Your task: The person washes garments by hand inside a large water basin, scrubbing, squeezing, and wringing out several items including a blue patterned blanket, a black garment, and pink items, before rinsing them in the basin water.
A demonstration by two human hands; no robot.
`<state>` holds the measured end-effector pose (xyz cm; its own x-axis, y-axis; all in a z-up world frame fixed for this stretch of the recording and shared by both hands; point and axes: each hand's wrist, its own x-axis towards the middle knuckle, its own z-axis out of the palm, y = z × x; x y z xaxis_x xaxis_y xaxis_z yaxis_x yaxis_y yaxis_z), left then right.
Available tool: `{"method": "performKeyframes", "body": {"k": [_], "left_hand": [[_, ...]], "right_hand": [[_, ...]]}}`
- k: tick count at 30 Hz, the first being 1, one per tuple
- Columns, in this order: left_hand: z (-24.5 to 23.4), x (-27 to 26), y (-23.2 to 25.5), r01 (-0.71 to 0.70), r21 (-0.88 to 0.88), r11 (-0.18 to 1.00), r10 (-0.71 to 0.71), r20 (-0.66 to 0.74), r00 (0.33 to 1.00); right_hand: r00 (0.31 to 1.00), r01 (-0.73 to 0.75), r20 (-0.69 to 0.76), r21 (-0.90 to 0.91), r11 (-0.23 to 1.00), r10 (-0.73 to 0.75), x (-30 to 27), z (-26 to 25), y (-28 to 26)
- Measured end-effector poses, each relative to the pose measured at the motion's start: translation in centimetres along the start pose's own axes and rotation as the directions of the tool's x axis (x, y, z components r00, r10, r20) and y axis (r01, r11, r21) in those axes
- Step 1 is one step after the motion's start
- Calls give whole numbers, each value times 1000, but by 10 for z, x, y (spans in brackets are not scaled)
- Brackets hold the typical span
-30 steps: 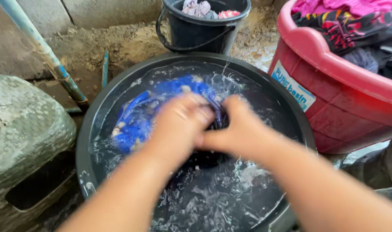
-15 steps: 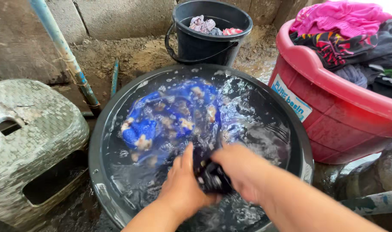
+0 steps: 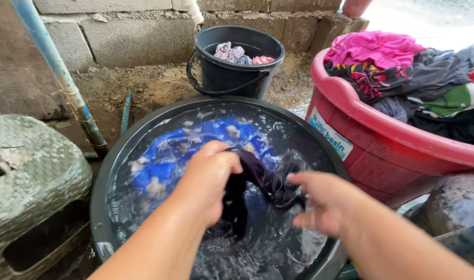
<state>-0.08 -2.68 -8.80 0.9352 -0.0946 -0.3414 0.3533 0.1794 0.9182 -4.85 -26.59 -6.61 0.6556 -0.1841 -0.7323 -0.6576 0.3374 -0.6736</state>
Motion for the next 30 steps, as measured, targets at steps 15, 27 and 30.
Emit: {"method": "performKeyframes", "body": {"k": [15,27,30], "left_hand": [[-26,-53,26,59,-764,642,-90,2,996],[16,-37,10,-222,-338,915,183,-142,973],[37,-38,6,-206,-275,939,112,-321,940]], "right_hand": [[740,-158,610,566,809,-282,-69,113,11],[970,-184,231,473,862,80,-59,91,19],[998,46,13,471,881,-60,-53,88,12]]}}
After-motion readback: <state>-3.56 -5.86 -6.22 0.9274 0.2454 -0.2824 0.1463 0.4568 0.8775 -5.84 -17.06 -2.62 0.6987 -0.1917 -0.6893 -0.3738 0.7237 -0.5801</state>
